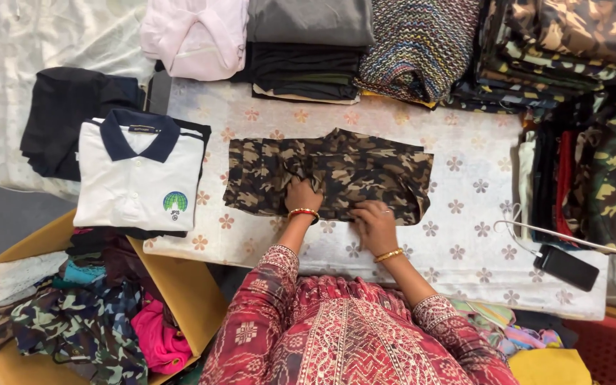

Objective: The person folds camouflage-pattern pants one at a time on a padded table, smoothing and aligning each pair, then places the folded pants onto a growing stack of folded garments beside the table. A folded white polo shirt remains on the table throughout.

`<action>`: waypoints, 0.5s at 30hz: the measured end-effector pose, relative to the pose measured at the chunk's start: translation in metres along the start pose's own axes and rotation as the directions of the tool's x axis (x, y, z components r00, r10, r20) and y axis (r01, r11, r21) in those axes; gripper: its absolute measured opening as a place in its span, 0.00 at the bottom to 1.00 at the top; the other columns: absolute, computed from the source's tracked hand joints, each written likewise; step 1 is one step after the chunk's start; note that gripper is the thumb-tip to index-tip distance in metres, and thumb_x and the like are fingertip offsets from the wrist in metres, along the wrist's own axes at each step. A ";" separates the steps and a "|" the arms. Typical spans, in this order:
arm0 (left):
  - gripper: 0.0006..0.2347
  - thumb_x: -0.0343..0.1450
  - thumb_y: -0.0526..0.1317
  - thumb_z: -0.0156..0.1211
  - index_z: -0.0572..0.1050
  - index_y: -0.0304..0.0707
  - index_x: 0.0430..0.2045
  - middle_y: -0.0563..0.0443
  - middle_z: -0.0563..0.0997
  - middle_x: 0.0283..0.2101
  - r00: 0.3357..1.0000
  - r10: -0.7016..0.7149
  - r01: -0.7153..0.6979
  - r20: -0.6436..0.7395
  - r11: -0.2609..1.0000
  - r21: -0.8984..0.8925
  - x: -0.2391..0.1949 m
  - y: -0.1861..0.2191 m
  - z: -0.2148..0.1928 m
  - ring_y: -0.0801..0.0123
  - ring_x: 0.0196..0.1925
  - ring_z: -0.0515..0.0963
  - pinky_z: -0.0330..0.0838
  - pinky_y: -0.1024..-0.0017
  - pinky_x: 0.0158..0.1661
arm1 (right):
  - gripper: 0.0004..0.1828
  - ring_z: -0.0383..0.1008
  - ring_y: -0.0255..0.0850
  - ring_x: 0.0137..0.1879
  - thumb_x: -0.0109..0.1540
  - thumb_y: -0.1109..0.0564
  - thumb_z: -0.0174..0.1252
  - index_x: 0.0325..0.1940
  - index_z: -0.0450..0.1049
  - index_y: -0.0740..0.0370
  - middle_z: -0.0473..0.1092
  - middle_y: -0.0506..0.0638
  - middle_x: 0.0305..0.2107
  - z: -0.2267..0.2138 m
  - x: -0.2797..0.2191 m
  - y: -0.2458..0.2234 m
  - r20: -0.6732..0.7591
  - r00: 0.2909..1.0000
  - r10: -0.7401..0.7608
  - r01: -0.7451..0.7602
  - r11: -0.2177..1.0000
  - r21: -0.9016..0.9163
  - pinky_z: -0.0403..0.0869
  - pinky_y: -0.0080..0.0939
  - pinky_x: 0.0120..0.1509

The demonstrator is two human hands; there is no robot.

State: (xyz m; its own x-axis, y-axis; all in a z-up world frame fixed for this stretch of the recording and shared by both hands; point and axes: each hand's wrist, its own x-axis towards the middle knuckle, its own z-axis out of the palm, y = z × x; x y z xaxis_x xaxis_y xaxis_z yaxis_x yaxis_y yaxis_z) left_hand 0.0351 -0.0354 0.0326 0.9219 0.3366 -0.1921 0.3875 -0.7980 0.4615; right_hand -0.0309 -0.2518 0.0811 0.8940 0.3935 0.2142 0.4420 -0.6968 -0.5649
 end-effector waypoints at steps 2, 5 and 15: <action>0.16 0.59 0.48 0.72 0.83 0.37 0.32 0.35 0.76 0.50 0.999 0.019 -0.017 0.026 0.998 -0.066 0.013 -0.016 0.032 0.41 0.50 0.76 0.73 0.51 0.41 | 0.09 0.71 0.49 0.59 0.57 0.62 0.62 0.40 0.79 0.54 0.74 0.48 0.49 -0.004 -0.015 0.017 -0.245 0.957 0.154 -0.176 0.982 -0.071 0.66 0.52 0.63; 0.16 0.64 0.47 0.71 0.78 0.30 0.32 0.34 0.80 0.40 0.998 0.021 -0.043 -0.066 0.939 -0.341 0.029 -0.055 0.061 0.41 0.45 0.79 0.73 0.52 0.45 | 0.08 0.67 0.52 0.64 0.58 0.59 0.64 0.42 0.79 0.54 0.71 0.50 0.54 -0.020 -0.023 0.034 -0.375 0.881 0.289 -0.366 0.918 -0.154 0.64 0.54 0.68; 0.07 0.68 0.33 0.66 0.73 0.35 0.34 0.52 0.77 0.30 0.987 0.157 -0.114 -0.022 0.603 -0.790 0.005 0.051 -0.046 0.70 0.30 0.77 0.73 0.72 0.32 | 0.21 0.62 0.55 0.66 0.60 0.48 0.67 0.56 0.79 0.54 0.68 0.53 0.59 -0.021 -0.045 0.087 -0.472 0.776 0.418 -0.565 0.793 -0.227 0.62 0.58 0.64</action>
State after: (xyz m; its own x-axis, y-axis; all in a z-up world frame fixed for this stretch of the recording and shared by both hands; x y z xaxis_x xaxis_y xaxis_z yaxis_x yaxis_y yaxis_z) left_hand 0.0592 -0.0516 0.0954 0.9709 0.2186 -0.0980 0.1273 -0.1243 0.9841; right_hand -0.0313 -0.3427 0.0392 0.9132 -0.2688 0.3062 -0.1382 -0.9114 -0.3877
